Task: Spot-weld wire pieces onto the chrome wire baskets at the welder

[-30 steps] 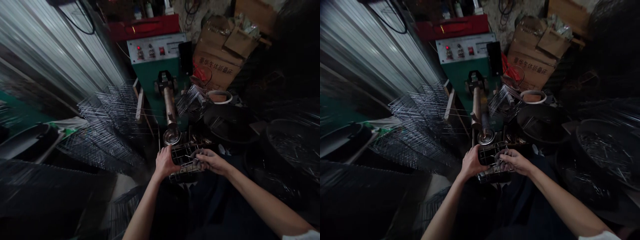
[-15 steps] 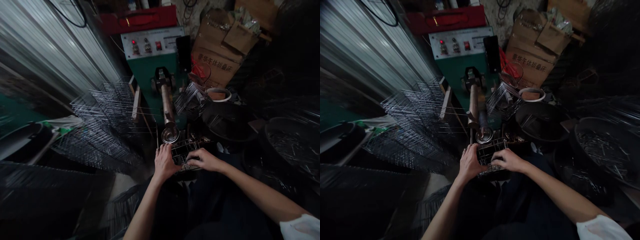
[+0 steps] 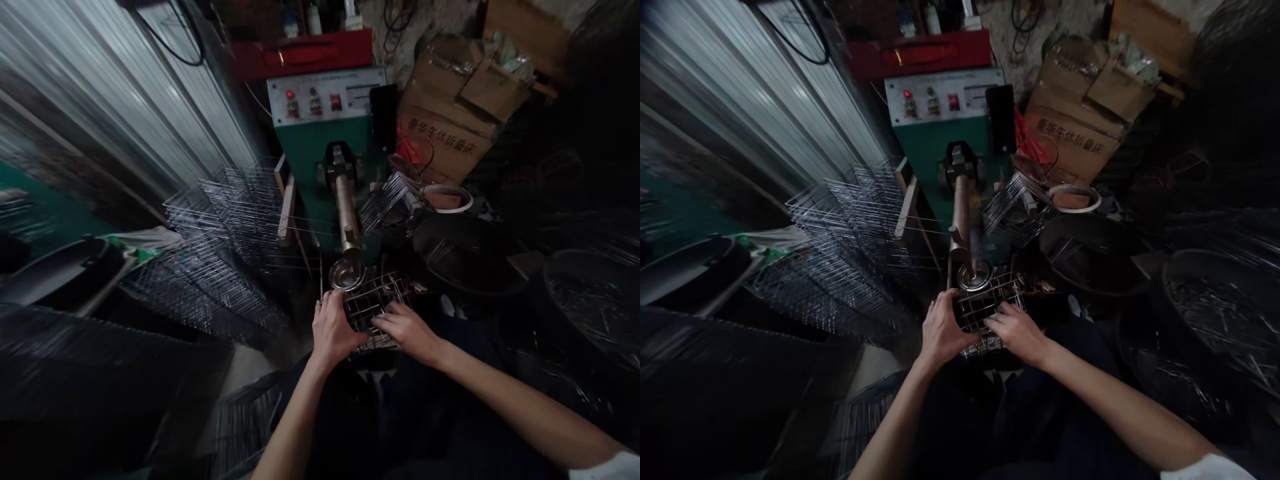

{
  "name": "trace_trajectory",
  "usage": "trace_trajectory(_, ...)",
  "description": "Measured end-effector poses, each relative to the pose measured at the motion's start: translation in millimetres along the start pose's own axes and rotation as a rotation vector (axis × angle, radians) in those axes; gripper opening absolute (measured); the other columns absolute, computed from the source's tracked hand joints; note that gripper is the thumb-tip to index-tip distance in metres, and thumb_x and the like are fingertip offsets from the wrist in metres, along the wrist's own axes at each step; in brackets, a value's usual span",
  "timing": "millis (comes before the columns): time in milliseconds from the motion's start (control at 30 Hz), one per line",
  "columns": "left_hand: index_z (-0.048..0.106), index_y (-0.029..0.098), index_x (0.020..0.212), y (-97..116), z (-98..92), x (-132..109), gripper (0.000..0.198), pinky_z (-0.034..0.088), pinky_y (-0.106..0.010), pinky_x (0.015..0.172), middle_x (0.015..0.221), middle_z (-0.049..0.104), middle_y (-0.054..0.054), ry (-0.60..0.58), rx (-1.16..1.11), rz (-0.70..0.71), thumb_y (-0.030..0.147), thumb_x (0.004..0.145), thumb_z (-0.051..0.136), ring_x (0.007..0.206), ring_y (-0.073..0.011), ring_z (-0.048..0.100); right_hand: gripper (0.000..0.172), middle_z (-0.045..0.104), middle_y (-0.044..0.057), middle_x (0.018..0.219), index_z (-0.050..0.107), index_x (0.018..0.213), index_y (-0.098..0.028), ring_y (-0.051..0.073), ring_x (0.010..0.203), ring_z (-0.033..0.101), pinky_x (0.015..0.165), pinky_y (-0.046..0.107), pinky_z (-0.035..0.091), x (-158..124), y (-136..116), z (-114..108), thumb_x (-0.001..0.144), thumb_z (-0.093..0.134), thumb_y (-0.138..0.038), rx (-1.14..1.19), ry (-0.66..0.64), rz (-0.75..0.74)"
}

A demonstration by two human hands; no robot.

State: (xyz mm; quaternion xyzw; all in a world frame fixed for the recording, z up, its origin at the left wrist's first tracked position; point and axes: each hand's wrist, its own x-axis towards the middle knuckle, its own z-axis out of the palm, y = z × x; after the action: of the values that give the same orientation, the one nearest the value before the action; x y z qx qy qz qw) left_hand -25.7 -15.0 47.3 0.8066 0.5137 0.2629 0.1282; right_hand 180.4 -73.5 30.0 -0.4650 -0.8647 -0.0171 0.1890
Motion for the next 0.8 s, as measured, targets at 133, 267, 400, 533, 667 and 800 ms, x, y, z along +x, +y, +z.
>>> trace_trajectory(133,0.039,0.024,0.125,-1.0,-2.3,7.6,0.088,0.035,-0.053,0.115,0.124,0.057,-0.008,0.013,0.022,-0.009,0.037,0.052,0.086,0.122,-0.0335,0.054,0.021,0.073,0.008,0.111,0.069,0.115,-0.017,0.024,0.096,0.056,0.080,0.036,0.048,12.5,5.3,-2.2,0.096,0.061,-0.015,0.039,-0.024,0.018)
trace_trajectory(267,0.039,0.024,0.124,-3.1,-2.5,11.4,0.085,0.034,-0.054,0.115,0.122,0.058,-0.007,0.014,0.009,0.015,0.037,0.053,0.085,0.120,-0.0332,0.056,0.022,0.072,0.007,0.113,0.069,0.114,-0.020,0.024,0.100,0.056,0.083,0.036,0.048,16.8,6.9,-2.3,0.097,0.057,-0.012,0.061,-0.064,0.023)
trace_trajectory(400,0.038,0.025,0.124,-3.3,-7.3,6.0,0.084,0.032,-0.055,0.116,0.128,0.056,-0.009,0.025,-0.003,0.018,0.039,0.056,0.085,0.124,-0.0337,0.054,0.023,0.072,0.008,0.113,0.068,0.116,-0.017,0.025,0.101,0.055,0.086,0.037,0.049,15.3,3.5,-5.8,0.095,0.061,-0.013,0.087,-0.039,-0.014)
trace_trajectory(533,0.036,0.025,0.127,-5.6,-12.5,4.3,0.091,0.033,-0.055,0.116,0.127,0.056,-0.008,0.014,-0.009,0.001,0.041,0.053,0.087,0.120,-0.0323,0.057,0.019,0.073,0.007,0.106,0.069,0.111,-0.017,0.024,0.095,0.056,0.084,0.036,0.050,18.8,0.3,-9.7,0.096,0.058,-0.014,0.098,-0.052,-0.027)
trace_trajectory(667,0.037,0.026,0.126,-7.1,-14.2,5.2,0.089,0.032,-0.055,0.116,0.130,0.055,-0.009,0.019,-0.015,0.022,0.040,0.053,0.086,0.124,-0.0334,0.054,0.025,0.072,0.008,0.102,0.069,0.113,-0.019,0.021,0.096,0.059,0.092,0.038,0.049,19.9,1.0,-8.1,0.100,0.049,-0.014,0.103,-0.039,-0.050)
trace_trajectory(800,0.037,0.025,0.126,-7.3,-14.5,9.3,0.090,0.033,-0.055,0.116,0.127,0.056,-0.008,0.031,-0.045,0.015,0.041,0.053,0.086,0.121,-0.0333,0.056,0.027,0.072,0.009,0.101,0.069,0.113,-0.019,0.021,0.096,0.060,0.094,0.038,0.049,22.2,5.4,-8.3,0.100,0.046,-0.012,0.087,-0.014,-0.075)
